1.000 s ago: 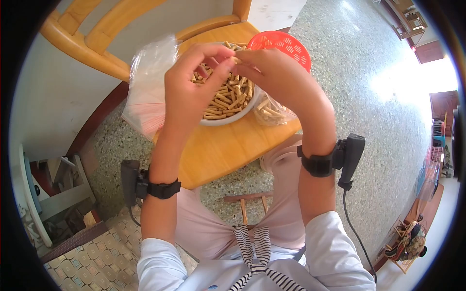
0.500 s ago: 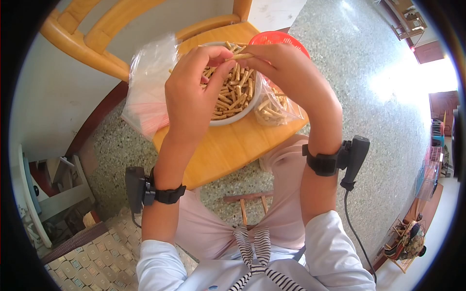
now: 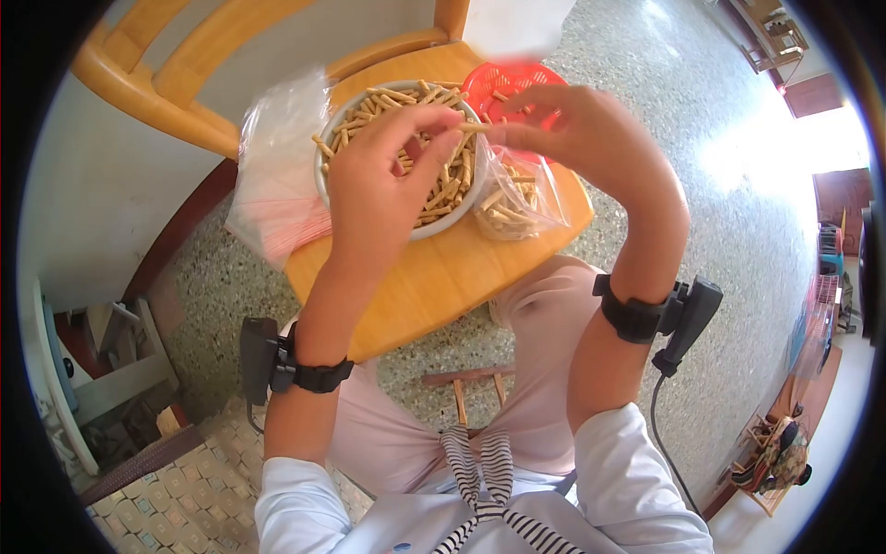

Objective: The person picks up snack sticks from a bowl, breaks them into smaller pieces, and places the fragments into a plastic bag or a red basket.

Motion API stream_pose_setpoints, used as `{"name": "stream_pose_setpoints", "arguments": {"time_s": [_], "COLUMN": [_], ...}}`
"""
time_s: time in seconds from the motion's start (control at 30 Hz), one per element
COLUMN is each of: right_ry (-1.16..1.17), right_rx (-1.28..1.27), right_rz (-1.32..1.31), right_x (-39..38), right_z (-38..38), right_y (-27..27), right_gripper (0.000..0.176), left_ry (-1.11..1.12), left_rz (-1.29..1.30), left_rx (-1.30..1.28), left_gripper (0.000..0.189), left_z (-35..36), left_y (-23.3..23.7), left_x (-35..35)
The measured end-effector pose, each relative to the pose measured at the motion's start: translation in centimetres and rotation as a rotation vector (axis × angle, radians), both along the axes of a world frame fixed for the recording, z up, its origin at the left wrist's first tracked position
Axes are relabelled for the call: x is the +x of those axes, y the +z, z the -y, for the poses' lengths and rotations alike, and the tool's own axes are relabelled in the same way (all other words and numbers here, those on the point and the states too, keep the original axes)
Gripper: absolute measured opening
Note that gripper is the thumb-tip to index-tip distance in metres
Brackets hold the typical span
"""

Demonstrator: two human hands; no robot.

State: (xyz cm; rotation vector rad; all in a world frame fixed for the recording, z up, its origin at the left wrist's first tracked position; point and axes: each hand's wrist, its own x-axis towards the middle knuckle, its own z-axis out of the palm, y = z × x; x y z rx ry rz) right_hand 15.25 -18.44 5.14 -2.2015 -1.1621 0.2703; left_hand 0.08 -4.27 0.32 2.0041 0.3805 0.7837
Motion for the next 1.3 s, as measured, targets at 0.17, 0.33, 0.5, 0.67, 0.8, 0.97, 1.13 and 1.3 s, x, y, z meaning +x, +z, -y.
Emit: {"name": "stream_pose_setpoints", "arguments": {"time_s": [0.17, 0.33, 0.5, 0.67, 0.8, 0.97, 1.13, 1.3], "right_ry": [0.024, 0.096, 0.154, 0.030, -0.011, 0.059, 0.057, 0.189], "right_rx": [-0.205, -0.212, -0.248, -0.097, -0.086, 0.038, -0.079, -0.016], "right_rz": [0.013, 0.008, -0.035, 0.054, -0.003, 0.037, -0.022, 0.107], "right_x": [1.1, 1.3, 0.6, 0.3, 0.7, 0.5, -0.6, -1.0], "right_z": [1.7, 1.1, 0.3, 0.0, 0.0, -0.6, -1.6, -2.2], "right_y": [-1.6, -1.6, -0.8, -1.2, -1.0, -1.9, -2.0, -3.9], "right_gripper": [0.042, 0.034, 0.028, 0.027, 0.028, 0.031, 0.029, 0.023], "left_ry": [-0.090, -0.200, -0.220, -0.107, -0.142, -0.295, -0.260, -0.286], "left_rz": [0.109, 0.084, 0.075, 0.073, -0.253, -0.487, -0.507, -0.401], "left_rx": [0.357, 0.507, 0.546, 0.503, 0.154, 0.330, 0.412, 0.431], "left_gripper": [0.016, 0.024, 0.027, 0.028, 0.029, 0.030, 0.035, 0.033], "left_z": [1.3, 2.6, 2.3, 0.6, -2.7, -3.4, -2.8, -2.8], "left_y": [-1.1, -2.3, -2.2, -0.5, -1.1, -3.4, -3.6, -4.4], "left_x": [0.6, 0.7, 0.9, 0.4, -0.9, -0.9, -0.3, -0.4]}}
